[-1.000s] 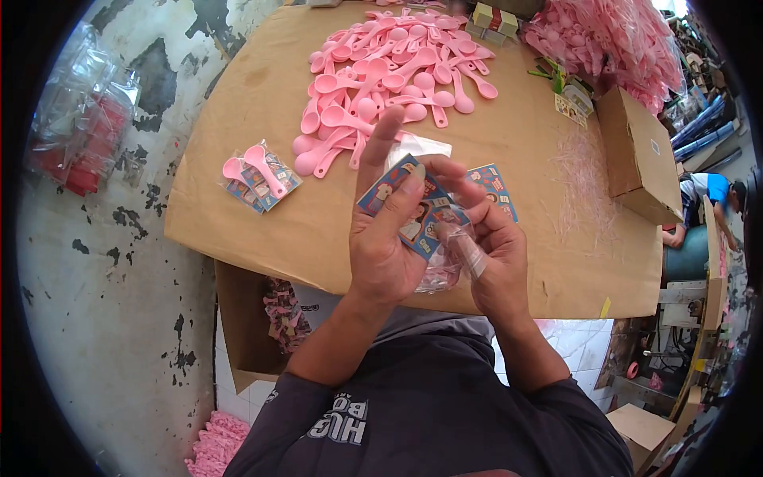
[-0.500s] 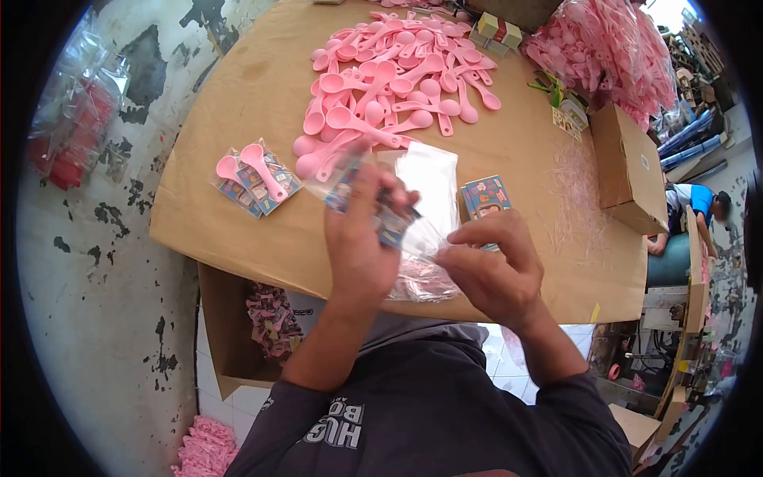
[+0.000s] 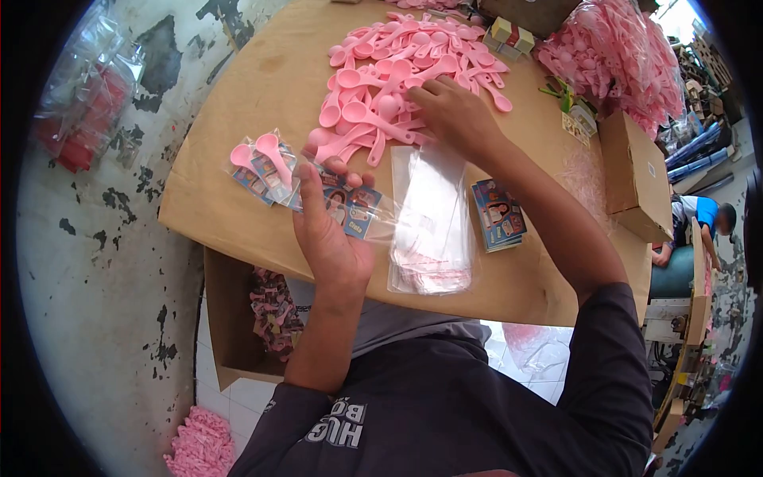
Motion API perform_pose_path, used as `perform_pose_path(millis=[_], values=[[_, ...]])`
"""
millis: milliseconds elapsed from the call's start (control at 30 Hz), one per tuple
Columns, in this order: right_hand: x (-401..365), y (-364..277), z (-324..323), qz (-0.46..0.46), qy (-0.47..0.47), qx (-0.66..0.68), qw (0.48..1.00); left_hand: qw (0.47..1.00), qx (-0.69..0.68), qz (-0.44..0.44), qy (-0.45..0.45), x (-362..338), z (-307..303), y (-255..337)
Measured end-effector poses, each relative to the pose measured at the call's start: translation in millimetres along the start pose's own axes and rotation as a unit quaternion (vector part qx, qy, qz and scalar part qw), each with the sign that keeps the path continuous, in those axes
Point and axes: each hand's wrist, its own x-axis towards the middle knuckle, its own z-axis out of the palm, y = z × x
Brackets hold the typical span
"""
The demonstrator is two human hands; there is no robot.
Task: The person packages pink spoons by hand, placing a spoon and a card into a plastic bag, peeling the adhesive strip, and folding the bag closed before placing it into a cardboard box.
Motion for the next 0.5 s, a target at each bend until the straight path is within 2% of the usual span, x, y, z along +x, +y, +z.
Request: perform_pose_path(millis=[100,167,200,267,333,400,433,500], values=[[-1,4,-10,-0.040,-0.002,-0.014,0.999,1.000,0.000,0.025,0.011,2,-2,1],[-10,4,-32,-0.064,0.082,0.005,0.995,0.999,-0.006,0.030,0.019,6,-2,1],[-18,-2,-48,-0.044,0.113,0.012,0.993,0.999,-0.007,0.042,0.019,8,-3,2],[-37,-21,-84,0.057,0.150,0.191,0.968,0.998,-0.008,0.050,0.022,12,-3,2],[-67,-44,-105,0.228,0.186,0.339,0.894,0.997,-0.023,0.074,0.018,16,-1,2],[-97,-59,-119,0.293,0.213,0.474,0.802,0.997,-0.026,0.078,0.011,18,0,3],[-111,-66,-123,0.296,0.214,0.474,0.802,0.996,-0.027,0.086,0.002,19,1,3],[-138,-80,-122,0.366,0.198,0.529,0.739,0.996,-0.029,0.084,-0.001,19,3,2]])
